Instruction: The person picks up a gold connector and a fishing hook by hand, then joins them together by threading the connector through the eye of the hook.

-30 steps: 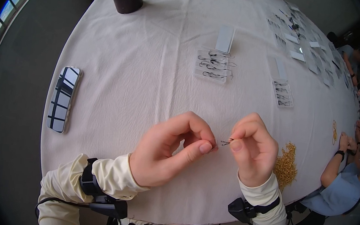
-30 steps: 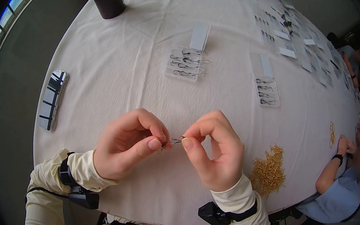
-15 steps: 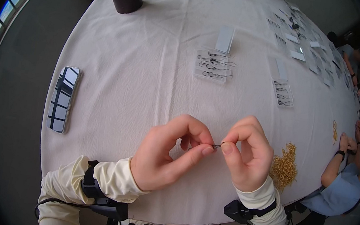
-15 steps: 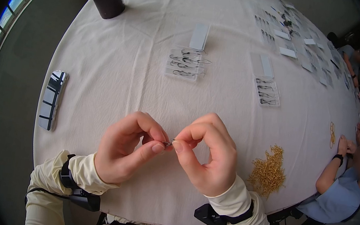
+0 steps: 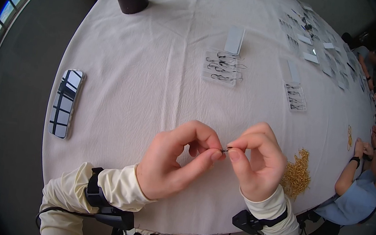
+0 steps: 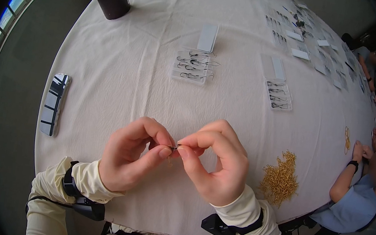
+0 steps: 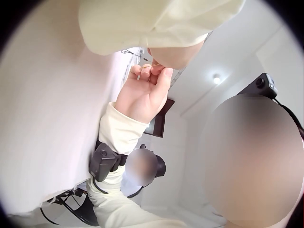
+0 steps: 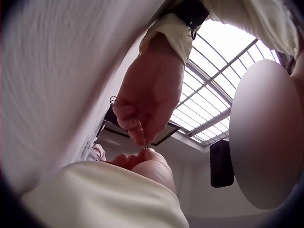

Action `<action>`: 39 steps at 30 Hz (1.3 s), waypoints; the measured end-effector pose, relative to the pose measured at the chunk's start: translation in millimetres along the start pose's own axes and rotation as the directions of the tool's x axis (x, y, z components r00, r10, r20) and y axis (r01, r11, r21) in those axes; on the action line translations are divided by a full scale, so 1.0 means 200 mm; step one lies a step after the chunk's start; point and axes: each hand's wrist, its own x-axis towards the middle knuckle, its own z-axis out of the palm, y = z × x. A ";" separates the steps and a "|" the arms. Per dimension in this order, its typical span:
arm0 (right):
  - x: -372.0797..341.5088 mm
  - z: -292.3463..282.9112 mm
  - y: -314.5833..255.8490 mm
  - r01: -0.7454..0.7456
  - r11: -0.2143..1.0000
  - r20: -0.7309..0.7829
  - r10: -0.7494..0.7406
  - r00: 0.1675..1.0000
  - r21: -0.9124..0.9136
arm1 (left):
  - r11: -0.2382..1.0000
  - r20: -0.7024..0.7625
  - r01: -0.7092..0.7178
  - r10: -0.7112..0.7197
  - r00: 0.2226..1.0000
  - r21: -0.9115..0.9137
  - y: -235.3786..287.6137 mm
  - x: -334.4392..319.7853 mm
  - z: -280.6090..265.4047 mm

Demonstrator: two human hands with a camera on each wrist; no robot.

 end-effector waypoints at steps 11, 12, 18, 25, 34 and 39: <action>0.00 -0.01 -0.01 -0.016 0.999 0.055 0.018 0.998 -0.034 | 0.999 0.008 0.039 -0.039 0.999 0.010 0.01 0.00 -0.01; 0.00 -0.01 0.00 -0.028 0.999 0.043 0.029 0.999 -0.032 | 0.999 0.008 0.040 -0.040 0.999 0.010 0.00 0.00 0.00; -0.01 -0.01 0.02 -0.112 0.991 0.025 0.110 0.994 0.072 | 0.982 -0.041 0.094 -0.102 0.994 -0.163 0.00 0.01 0.01; 0.00 0.01 0.00 -0.093 0.992 0.039 0.091 0.995 0.081 | 0.973 -0.080 0.150 -0.166 0.983 -0.175 0.00 0.01 0.01; 0.00 0.03 0.02 -0.017 1.000 0.067 0.018 0.998 -0.008 | 0.979 -0.102 0.079 -0.060 0.993 0.189 0.04 0.00 0.00; -0.01 0.02 0.04 -0.115 0.988 0.045 0.111 0.993 0.105 | 0.971 -0.094 0.022 0.000 0.996 0.237 0.03 0.00 0.01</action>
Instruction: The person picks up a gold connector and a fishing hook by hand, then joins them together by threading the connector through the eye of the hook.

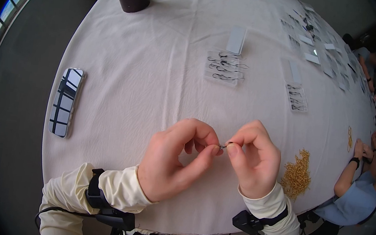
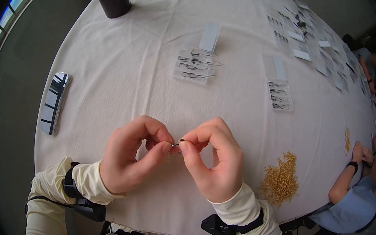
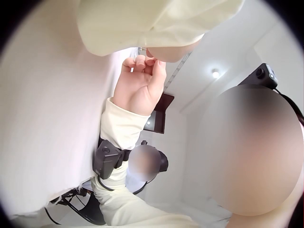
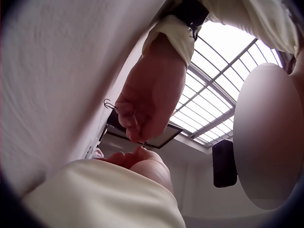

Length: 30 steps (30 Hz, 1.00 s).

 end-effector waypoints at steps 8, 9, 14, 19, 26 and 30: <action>0.00 -0.01 -0.01 0.093 0.988 -0.031 -0.097 0.995 -0.122 | 0.990 0.045 0.049 -0.043 0.998 -0.133 0.00 0.00 0.00; -0.01 -0.02 -0.01 0.138 0.973 -0.032 -0.147 0.989 -0.184 | 0.990 0.045 0.049 -0.044 0.998 -0.133 0.00 0.00 0.00; -0.01 -0.01 -0.03 0.175 0.950 -0.037 -0.191 0.981 -0.257 | 0.988 0.061 -0.006 0.016 0.998 -0.157 -0.02 0.00 0.00; 0.00 -0.01 -0.01 0.159 0.977 -0.052 -0.168 0.984 -0.140 | 0.938 0.073 0.076 -0.054 0.996 -0.338 0.00 0.02 0.01; 0.00 -0.01 -0.03 0.101 0.995 -0.011 -0.101 0.995 -0.018 | 0.905 0.101 0.162 -0.132 0.986 -0.394 0.01 0.02 0.01; 0.00 -0.01 -0.02 0.107 0.994 0.057 -0.107 0.993 -0.001 | 0.961 0.081 0.149 -0.134 0.988 -0.232 -0.02 0.01 -0.01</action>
